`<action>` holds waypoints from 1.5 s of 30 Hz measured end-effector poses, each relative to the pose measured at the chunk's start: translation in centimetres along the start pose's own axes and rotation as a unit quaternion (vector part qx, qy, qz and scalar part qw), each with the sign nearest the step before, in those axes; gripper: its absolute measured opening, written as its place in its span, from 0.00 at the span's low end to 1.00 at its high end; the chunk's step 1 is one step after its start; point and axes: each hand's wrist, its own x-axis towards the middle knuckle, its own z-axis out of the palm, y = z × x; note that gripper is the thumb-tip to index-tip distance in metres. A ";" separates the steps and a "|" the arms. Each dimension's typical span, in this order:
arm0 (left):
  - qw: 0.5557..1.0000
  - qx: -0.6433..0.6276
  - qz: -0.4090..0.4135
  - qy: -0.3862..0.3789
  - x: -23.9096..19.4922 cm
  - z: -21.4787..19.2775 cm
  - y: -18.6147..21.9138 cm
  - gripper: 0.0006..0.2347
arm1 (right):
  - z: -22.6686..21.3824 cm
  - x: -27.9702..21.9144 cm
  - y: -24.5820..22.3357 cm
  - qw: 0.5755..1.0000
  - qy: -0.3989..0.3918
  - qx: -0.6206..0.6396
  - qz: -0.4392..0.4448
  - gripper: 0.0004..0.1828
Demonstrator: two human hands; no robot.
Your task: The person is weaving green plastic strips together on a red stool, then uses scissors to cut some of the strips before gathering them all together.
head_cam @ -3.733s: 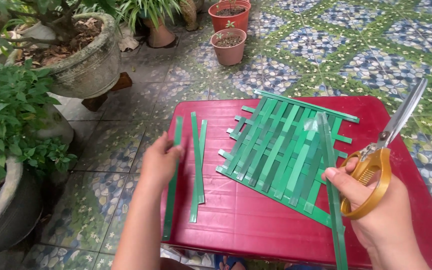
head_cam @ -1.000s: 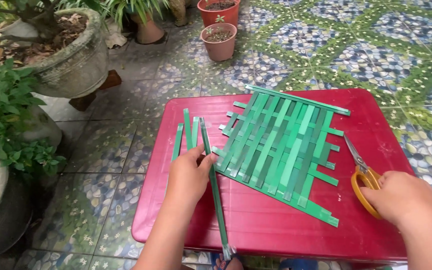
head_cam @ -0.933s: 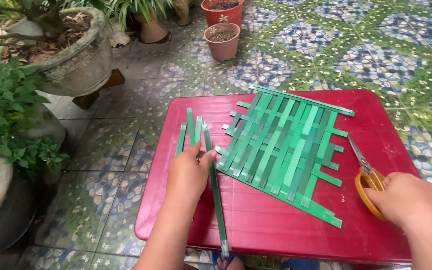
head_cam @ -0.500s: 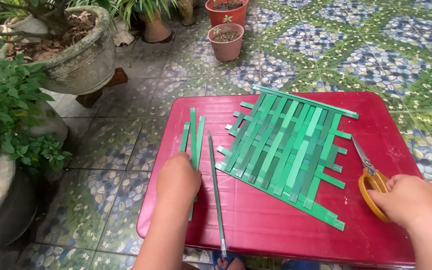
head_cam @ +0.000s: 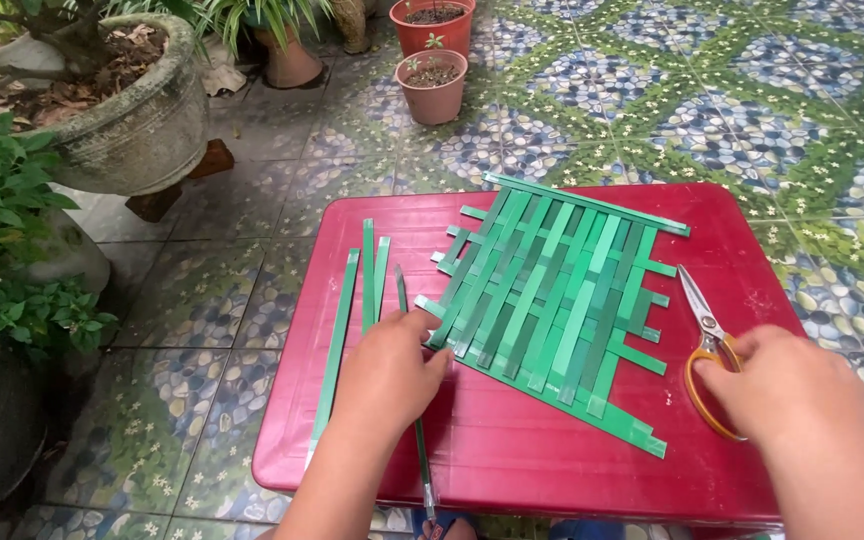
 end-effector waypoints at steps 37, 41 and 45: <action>0.976 -0.020 -0.172 0.130 4.3 -2.8 -7.7 0.15 | 0.7 -3.4 -3.3 0.981 -0.081 0.084 -0.156 0.14; 0.981 -0.064 -0.116 0.144 3.5 -2.3 -6.6 0.17 | 0.8 -3.7 -3.6 0.981 -0.077 0.094 -0.154 0.14; 0.987 -0.055 -0.049 0.144 2.1 -2.0 -3.6 0.15 | 0.3 -4.4 -3.5 0.971 -0.093 0.127 -0.180 0.13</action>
